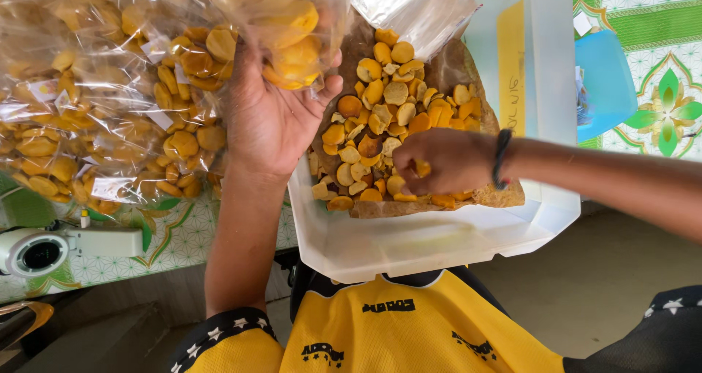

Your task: The person scoops yellow dried fruit slices from a bulk container into small clear plastic bags. They fill each bag by hand and place it on the table among other pre-packaged items.

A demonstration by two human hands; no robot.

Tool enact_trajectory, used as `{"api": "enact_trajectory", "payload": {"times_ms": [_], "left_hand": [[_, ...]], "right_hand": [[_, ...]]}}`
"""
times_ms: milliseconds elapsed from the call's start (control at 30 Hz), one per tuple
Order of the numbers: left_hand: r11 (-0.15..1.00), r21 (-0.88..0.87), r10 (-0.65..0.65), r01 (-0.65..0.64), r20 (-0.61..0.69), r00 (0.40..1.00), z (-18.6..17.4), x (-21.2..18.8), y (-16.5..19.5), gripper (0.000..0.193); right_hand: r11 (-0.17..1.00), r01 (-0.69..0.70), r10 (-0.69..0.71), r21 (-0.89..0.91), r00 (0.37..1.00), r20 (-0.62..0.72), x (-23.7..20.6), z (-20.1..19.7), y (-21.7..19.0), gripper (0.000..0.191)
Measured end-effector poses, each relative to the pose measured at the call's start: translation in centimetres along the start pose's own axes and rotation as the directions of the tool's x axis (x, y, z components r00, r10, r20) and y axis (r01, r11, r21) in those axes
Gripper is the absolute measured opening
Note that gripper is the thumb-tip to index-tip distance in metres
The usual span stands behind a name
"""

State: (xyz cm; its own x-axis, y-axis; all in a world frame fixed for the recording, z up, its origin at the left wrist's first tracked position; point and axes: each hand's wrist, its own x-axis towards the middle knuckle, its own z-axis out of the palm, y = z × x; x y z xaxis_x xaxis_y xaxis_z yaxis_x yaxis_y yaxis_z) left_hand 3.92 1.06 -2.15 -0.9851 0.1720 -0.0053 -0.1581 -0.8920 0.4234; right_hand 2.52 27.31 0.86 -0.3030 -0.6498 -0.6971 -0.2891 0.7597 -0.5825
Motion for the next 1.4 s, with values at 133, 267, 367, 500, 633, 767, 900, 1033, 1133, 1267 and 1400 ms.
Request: {"api": "enact_trajectory", "payload": {"times_ms": [133,267,367,500,633,767,900,1033,1133,1267,1400], "left_hand": [[1.0,-0.003,-0.006,0.006,-0.036,0.999,0.0,0.0,-0.3,0.05],[1.0,-0.004,-0.003,0.003,-0.044,0.999,0.2,0.1,-0.4,0.049],[0.999,-0.032,-0.031,0.029,-0.053,0.998,0.3,0.2,-0.4,0.051],[0.999,-0.031,-0.027,0.026,-0.051,0.998,0.1,0.1,-0.5,0.05],[0.999,-0.027,-0.021,0.019,-0.046,0.999,0.0,0.2,-0.5,0.05],[0.999,-0.046,-0.007,0.005,-0.044,0.999,0.1,0.3,-0.5,0.052],[1.0,-0.031,-0.004,0.003,-0.035,0.999,0.4,0.0,-0.3,0.053],[0.999,-0.029,-0.014,0.012,-0.072,0.997,0.6,0.1,-0.2,0.052],[1.0,-0.016,-0.022,0.021,-0.098,0.995,0.8,0.1,-0.1,0.051],[0.999,0.041,0.007,-0.006,-0.022,1.0,0.9,-0.2,0.0,0.044],[0.999,0.048,0.009,-0.007,-0.037,0.999,0.9,-0.4,0.1,0.045]], "right_hand": [[0.859,0.024,-0.019,-0.511,1.0,0.015,1.2,3.3,0.1,0.041],[0.77,0.035,-0.105,-0.637,0.992,-0.073,2.6,5.7,0.2,0.028],[0.791,0.115,-0.155,-0.601,0.988,-0.015,3.2,6.3,0.3,0.029],[0.908,0.243,-0.273,-0.342,0.961,-0.043,3.2,3.9,1.3,0.044],[0.983,0.145,-0.146,0.116,0.989,0.002,2.5,-0.5,2.4,0.05],[0.369,-0.162,-0.021,0.915,0.983,0.183,0.9,-2.7,1.5,0.056],[0.197,-0.046,-0.28,0.979,0.955,0.101,-0.1,-4.2,-0.4,0.055],[0.49,0.062,-0.195,0.869,0.98,0.04,0.5,-4.5,-2.3,0.042],[0.723,0.036,-0.071,0.69,0.997,0.023,1.3,-3.9,-2.8,0.031],[0.973,0.175,-0.172,0.153,0.984,-0.034,2.4,-2.5,-1.5,0.022],[0.909,0.206,-0.157,-0.363,0.975,0.159,3.1,0.2,1.3,0.019]]}}
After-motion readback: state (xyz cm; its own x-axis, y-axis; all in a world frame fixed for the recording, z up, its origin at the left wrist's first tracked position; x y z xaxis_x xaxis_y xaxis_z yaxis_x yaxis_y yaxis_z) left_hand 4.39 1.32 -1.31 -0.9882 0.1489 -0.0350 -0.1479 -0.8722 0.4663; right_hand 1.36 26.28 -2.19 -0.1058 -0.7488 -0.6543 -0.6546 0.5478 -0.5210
